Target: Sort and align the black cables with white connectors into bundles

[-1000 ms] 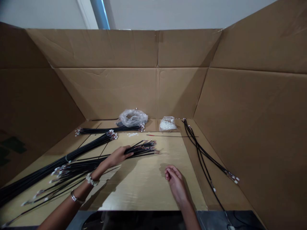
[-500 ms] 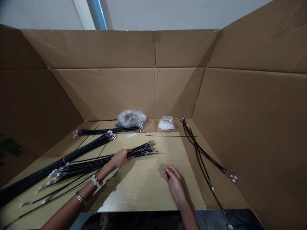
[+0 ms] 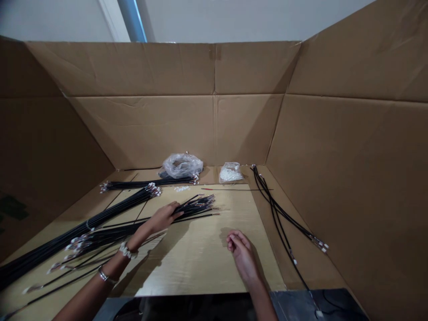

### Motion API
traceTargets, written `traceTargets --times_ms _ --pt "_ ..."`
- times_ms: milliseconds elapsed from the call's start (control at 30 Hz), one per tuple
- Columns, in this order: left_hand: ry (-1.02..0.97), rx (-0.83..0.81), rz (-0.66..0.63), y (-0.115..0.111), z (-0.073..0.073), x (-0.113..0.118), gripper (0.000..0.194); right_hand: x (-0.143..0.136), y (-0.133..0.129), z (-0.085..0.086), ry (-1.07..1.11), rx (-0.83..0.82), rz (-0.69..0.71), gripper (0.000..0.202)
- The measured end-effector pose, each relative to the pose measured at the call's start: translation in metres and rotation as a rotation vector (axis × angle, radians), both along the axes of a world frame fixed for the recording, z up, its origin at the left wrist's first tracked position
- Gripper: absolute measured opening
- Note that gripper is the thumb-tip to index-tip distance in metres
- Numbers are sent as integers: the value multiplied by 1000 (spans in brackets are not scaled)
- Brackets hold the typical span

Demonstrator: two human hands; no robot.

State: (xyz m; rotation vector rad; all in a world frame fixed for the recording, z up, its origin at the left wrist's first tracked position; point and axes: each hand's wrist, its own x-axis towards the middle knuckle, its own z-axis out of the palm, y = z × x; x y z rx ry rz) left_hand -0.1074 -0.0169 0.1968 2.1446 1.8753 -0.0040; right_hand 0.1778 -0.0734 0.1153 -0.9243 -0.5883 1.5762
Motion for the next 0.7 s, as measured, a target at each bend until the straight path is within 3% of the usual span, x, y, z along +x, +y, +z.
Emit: traceTargets --times_ms 400,700 --pt "47 -57 -22 -2 -20 8 31 -1 -1 0 13 -10 -16 33" --pt "16 -17 -74 1 -9 0 28 -1 0 1 18 -12 -18 34"
